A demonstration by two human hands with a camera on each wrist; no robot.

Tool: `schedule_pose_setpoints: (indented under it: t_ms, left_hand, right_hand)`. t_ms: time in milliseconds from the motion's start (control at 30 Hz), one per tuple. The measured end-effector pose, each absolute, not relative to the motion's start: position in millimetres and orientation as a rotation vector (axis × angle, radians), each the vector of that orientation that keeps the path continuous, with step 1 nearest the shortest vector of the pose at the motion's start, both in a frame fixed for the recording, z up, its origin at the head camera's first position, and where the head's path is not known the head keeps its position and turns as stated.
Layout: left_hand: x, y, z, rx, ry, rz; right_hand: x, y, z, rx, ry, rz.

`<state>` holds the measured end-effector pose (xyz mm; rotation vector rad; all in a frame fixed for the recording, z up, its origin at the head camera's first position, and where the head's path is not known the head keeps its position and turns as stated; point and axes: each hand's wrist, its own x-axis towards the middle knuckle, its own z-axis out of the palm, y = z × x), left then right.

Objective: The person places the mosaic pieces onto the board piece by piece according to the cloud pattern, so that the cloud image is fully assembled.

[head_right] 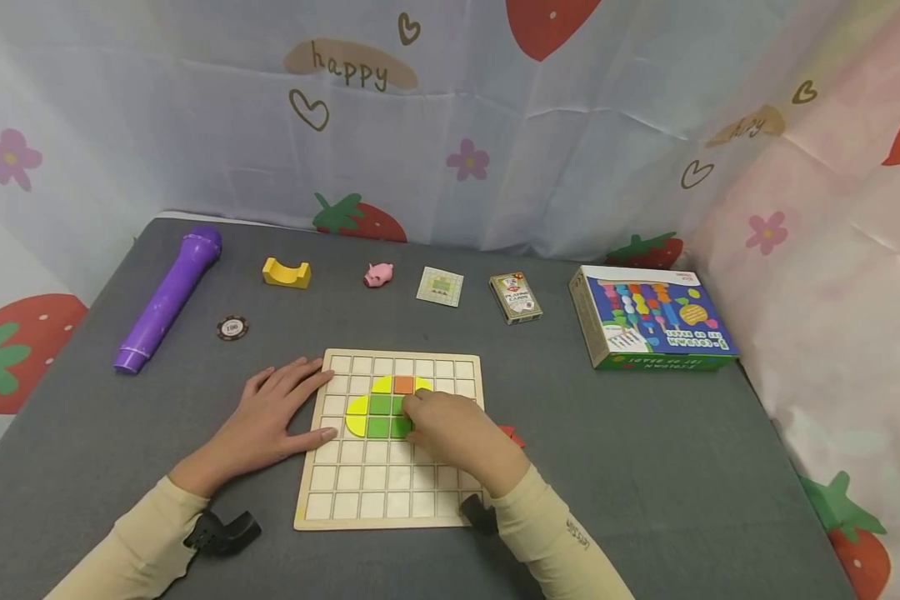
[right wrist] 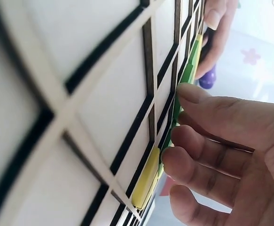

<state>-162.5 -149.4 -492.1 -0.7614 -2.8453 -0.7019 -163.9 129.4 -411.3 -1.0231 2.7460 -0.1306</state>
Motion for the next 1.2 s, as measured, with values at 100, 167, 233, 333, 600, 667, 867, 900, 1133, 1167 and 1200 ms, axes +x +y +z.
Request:
schedule_pose_setpoints:
  t_ms: [100,167,233,333,600,667,867,900,1133,1167,1200]
  left_hand:
    - [-162,-149,-491,-0.757,-2.853,-0.7]
    - [-161,-149,-492,-0.754,-2.861,-0.698]
    - [-161,-149,-492,-0.754,-2.861,-0.694]
    - [-161,-149,-493,-0.755,-2.857,-0.69]
    - [-161,-149,-492,-0.763,-2.843,-0.698]
    - [-161,-150,-491,-0.766,-2.844,-0.698]
    - [-160,-149,-492,-0.772,-2.852,-0.705]
    - [-160,-149,-492,-0.773,-2.852,-0.708]
    - [-161,-150,-493,-0.767,-2.832,-0.7]
    - [-161,-150,-493,-0.767,-2.83,-0.7]
    - [-161,-150,-492,-0.767,-2.831,-0.699]
  right_hand:
    - [-163,129,-411,-1.031,2.749,-0.123]
    - [-163,128,-410,-1.03,2.744,-0.122]
    - [-163,128,-410,-1.021,2.736,-0.127]
    - [-162,131,-407,-0.985,2.734,-0.149]
    - [-148,166,-387,-0.862,2.818,-0.272]
    - [-142,179,-385,-0.814,2.819,-0.279]
    - [-121,213,-385,-0.632,2.725,-0.322]
    - [-118,216,-385,-0.602,2.701,-0.325]
    - [-108,230,-397,-0.605,2.686,-0.343]
    - [-107,230,-398,-0.61,2.696,-0.346]
    - [-106,231,-399,-0.614,2.707,-0.35]
